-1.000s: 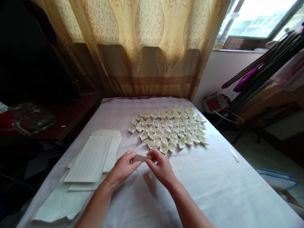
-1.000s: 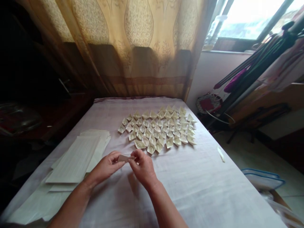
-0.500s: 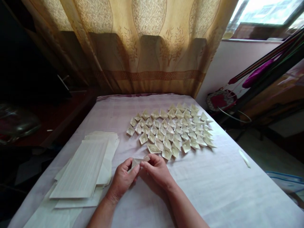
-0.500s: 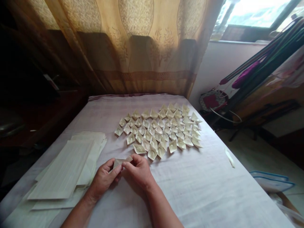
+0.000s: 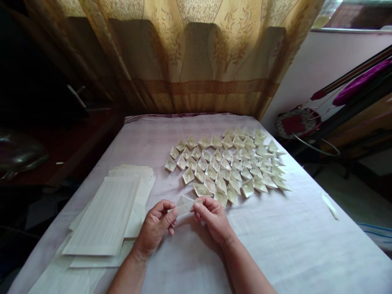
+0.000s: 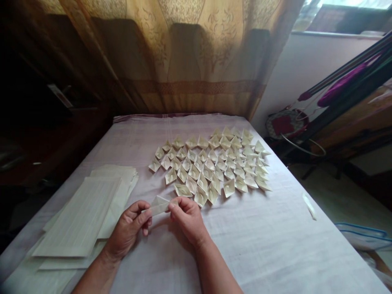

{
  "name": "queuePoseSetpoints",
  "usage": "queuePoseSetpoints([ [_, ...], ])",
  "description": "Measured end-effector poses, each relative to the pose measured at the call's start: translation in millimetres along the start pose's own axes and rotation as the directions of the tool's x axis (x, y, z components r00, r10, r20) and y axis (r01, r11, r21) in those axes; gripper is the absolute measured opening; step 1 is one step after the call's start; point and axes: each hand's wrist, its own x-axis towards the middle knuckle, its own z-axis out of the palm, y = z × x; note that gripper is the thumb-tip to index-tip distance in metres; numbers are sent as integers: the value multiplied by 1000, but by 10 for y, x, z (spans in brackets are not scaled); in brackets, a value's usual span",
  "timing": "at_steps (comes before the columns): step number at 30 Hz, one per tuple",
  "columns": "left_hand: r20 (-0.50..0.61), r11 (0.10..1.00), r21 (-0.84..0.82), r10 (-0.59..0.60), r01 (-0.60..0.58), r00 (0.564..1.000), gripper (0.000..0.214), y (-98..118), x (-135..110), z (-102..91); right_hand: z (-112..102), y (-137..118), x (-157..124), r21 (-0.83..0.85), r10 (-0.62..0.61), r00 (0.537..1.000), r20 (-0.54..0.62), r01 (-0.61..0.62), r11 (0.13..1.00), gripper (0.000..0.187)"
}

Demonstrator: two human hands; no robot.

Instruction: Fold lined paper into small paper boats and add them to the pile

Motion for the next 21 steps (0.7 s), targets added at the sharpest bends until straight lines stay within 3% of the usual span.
queuePoseSetpoints([
  [6,-29,997,-41,62,-63,998,50,-35,25,-22,-26,6,5,-34,13,998,60,-11,999,37],
  [8,-78,994,-11,112,-113,991,48,-39,29,-16,-20,4,-2,-113,-7,997,80,16,994,29],
  [10,-145,983,51,182,-176,973,44,-39,23,-5,-3,-1,-14,-262,-108,992,63,120,958,17],
  [12,-199,960,147,266,-239,943,38,-37,8,6,18,-10,-27,-441,-291,956,42,280,853,19],
  [15,-182,856,368,449,-363,875,24,-31,-17,18,46,-39,-47,-617,-513,853,101,458,640,36],
  [19,-21,627,578,651,-522,759,12,-24,-38,38,64,-86,-57,-730,-581,780,234,535,424,31],
  [21,3,609,583,660,-538,751,12,-28,-43,47,63,-100,-55,-775,-618,742,259,542,325,19],
])
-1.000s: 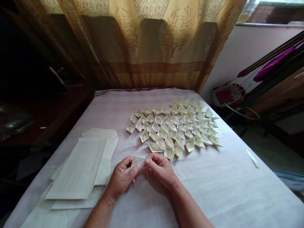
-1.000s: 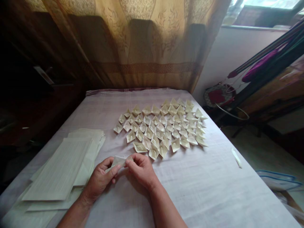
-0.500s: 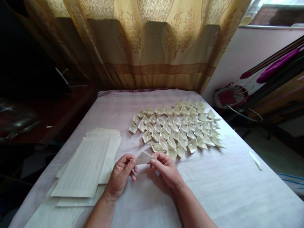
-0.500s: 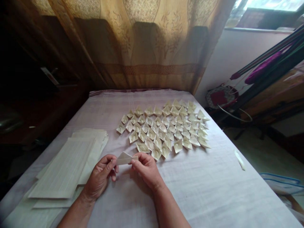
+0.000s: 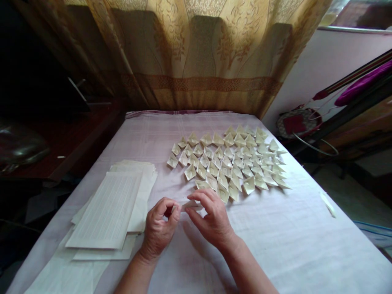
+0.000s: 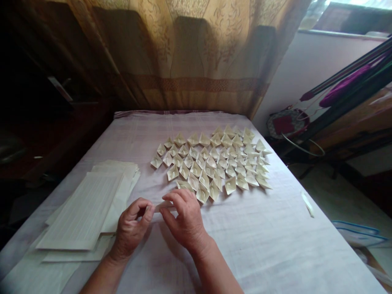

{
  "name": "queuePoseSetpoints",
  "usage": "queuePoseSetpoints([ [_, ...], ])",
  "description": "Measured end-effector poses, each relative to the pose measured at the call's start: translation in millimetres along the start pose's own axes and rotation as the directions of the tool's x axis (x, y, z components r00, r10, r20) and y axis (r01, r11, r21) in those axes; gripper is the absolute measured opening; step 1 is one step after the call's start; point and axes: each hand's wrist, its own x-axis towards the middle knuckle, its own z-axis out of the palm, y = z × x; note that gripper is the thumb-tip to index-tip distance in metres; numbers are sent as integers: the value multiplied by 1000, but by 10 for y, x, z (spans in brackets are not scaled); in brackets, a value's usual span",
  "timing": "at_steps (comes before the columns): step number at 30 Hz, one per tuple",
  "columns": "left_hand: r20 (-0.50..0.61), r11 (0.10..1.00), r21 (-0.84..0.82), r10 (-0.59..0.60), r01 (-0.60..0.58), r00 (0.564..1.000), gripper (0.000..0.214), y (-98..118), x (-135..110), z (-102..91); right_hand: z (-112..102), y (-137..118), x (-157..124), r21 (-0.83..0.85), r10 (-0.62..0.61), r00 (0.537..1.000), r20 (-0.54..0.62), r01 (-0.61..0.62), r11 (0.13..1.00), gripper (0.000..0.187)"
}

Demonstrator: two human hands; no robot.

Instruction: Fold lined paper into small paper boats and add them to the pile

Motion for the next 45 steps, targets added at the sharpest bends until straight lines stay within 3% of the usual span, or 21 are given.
queuePoseSetpoints([
  [5,50,986,-98,-134,138,990,19,-31,-27,10,-12,-3,-3,-173,-93,993,-67,80,982,5],
  [9,80,959,-160,-223,233,972,25,-81,-54,14,-16,-19,-14,-237,-109,990,-95,84,968,8],
  [18,12,974,-93,-208,208,978,28,-95,-54,24,50,-52,-46,-77,-55,998,7,55,995,8],
  [23,-21,941,-190,-290,281,957,27,-105,-61,50,78,-80,-72,-50,-36,999,17,37,998,11],
  [36,30,862,-309,-413,402,910,33,-26,24,49,125,-123,-57,-56,-124,992,-1,124,991,16],
  [45,141,809,-348,-454,474,880,34,17,59,17,152,-95,-101,-153,-177,984,-11,173,973,22],
])
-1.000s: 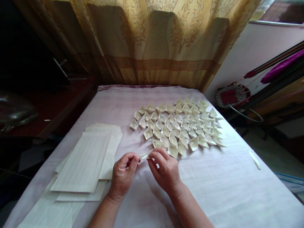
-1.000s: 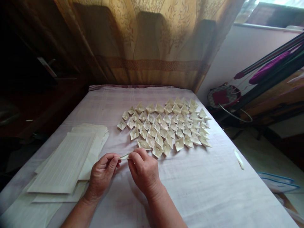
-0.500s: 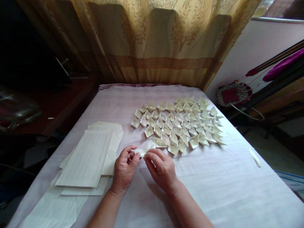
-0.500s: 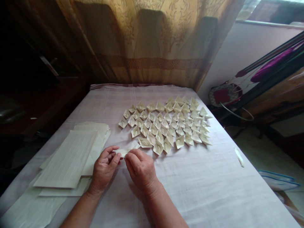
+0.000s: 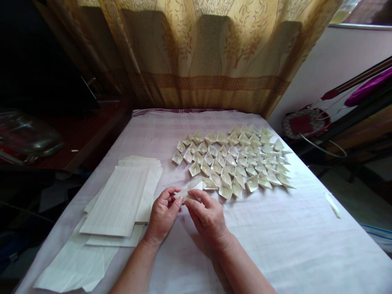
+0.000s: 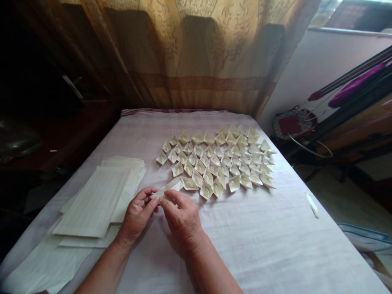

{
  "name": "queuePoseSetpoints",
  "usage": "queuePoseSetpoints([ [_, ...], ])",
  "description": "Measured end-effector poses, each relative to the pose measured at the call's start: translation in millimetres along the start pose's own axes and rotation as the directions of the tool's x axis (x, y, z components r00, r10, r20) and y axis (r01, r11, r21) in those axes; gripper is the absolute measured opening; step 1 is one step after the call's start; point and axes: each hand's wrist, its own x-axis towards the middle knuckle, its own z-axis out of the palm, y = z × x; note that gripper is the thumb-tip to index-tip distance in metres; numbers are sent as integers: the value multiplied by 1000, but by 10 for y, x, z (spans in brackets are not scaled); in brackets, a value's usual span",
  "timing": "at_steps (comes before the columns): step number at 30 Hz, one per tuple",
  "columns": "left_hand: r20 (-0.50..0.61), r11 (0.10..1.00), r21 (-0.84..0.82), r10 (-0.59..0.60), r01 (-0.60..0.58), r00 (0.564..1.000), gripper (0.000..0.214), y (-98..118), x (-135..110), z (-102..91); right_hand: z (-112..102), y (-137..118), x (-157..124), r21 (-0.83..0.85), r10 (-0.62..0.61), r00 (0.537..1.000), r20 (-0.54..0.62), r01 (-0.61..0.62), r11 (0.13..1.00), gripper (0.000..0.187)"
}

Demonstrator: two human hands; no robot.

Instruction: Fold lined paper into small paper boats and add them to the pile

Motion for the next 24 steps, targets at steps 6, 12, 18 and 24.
queuePoseSetpoints([
  [6,-10,999,43,18,-18,1000,36,-12,-19,-12,10,4,5,57,30,1000,6,-30,998,20],
  [12,1,989,70,130,-130,991,28,-46,-66,-15,20,6,5,151,134,989,-61,-124,981,16],
  [18,-34,890,269,390,-367,920,27,-121,-83,4,18,6,14,228,212,974,-77,-190,955,16],
  [24,138,706,489,518,-513,844,13,-126,-89,-15,2,23,17,166,140,990,-19,-135,977,17],
])
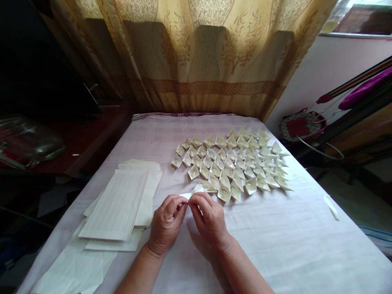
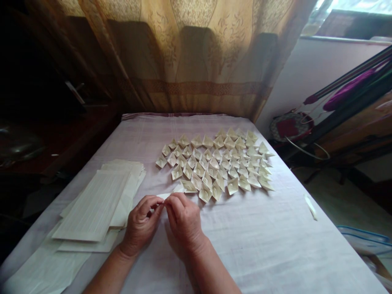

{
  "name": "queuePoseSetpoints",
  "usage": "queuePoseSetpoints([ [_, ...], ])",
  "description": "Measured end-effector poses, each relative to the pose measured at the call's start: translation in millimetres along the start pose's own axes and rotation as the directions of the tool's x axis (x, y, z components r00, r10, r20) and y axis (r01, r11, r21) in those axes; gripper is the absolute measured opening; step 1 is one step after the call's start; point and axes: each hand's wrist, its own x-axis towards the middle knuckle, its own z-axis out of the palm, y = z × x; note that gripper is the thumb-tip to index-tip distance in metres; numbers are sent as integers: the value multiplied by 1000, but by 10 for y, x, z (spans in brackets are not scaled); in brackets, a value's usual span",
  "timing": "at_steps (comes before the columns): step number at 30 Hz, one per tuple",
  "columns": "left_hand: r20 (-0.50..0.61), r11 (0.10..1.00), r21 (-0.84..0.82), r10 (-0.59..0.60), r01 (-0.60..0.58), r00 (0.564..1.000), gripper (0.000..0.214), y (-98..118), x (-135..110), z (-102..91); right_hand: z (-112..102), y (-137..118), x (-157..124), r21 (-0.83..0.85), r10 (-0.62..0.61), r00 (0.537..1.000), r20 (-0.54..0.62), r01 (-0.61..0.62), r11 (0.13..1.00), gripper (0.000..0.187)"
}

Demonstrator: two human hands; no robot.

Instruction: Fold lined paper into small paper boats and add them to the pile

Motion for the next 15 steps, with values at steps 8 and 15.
queuePoseSetpoints([
  [8,-180,997,51,-45,55,983,14,-14,44,-1,-71,130,2,34,101,992,-71,-99,995,22],
  [15,-157,952,-176,-279,251,947,19,-119,65,0,-161,250,38,0,202,965,-169,-205,979,19],
])
